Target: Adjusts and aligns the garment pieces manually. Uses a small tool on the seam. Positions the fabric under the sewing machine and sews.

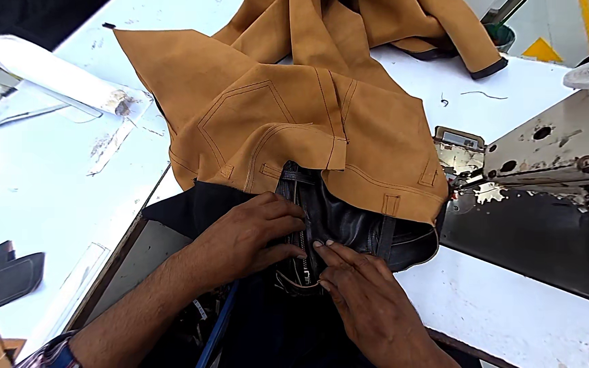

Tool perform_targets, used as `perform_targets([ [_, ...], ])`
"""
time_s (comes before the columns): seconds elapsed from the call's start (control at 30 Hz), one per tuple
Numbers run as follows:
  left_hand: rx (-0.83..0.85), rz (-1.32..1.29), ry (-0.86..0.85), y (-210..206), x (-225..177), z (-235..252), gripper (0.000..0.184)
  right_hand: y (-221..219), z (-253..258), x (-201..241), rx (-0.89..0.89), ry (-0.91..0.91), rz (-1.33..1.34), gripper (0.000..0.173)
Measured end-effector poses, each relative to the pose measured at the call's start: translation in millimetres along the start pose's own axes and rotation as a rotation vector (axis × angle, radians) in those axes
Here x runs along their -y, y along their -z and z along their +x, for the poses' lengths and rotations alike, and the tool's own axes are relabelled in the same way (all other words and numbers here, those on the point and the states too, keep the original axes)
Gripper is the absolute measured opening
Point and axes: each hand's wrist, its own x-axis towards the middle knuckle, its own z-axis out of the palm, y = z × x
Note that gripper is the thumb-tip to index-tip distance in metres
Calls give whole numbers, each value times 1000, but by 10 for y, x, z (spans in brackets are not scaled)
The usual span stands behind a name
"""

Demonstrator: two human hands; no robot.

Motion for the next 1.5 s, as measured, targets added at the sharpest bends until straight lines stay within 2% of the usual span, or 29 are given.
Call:
perform_targets([
  [0.27, 66, 23, -127, 40, 44, -37, 29, -33, 13, 43, -17, -25, -54, 20],
  [0.43, 109, 60, -147, 56, 48, -37, 30, -38, 18, 56, -20, -39, -57, 22],
  [0.77, 161, 192, -106, 37, -33, -33, 40, -25, 13, 54, -16, 8, -65, 18],
  [1.0, 178, 225, -43, -6, -98, -48, 47, -18, -17, 40, -123, -76, 139, 19],
  [1.2, 212, 204, -20, 1, -102, -66, 50, -23, -41, 25, -137, -96, 205, 19],
  [1.5, 204, 190, -5, -8, -100, -72, 49, -72, -66, 26, -99, -36, 108, 17],
])
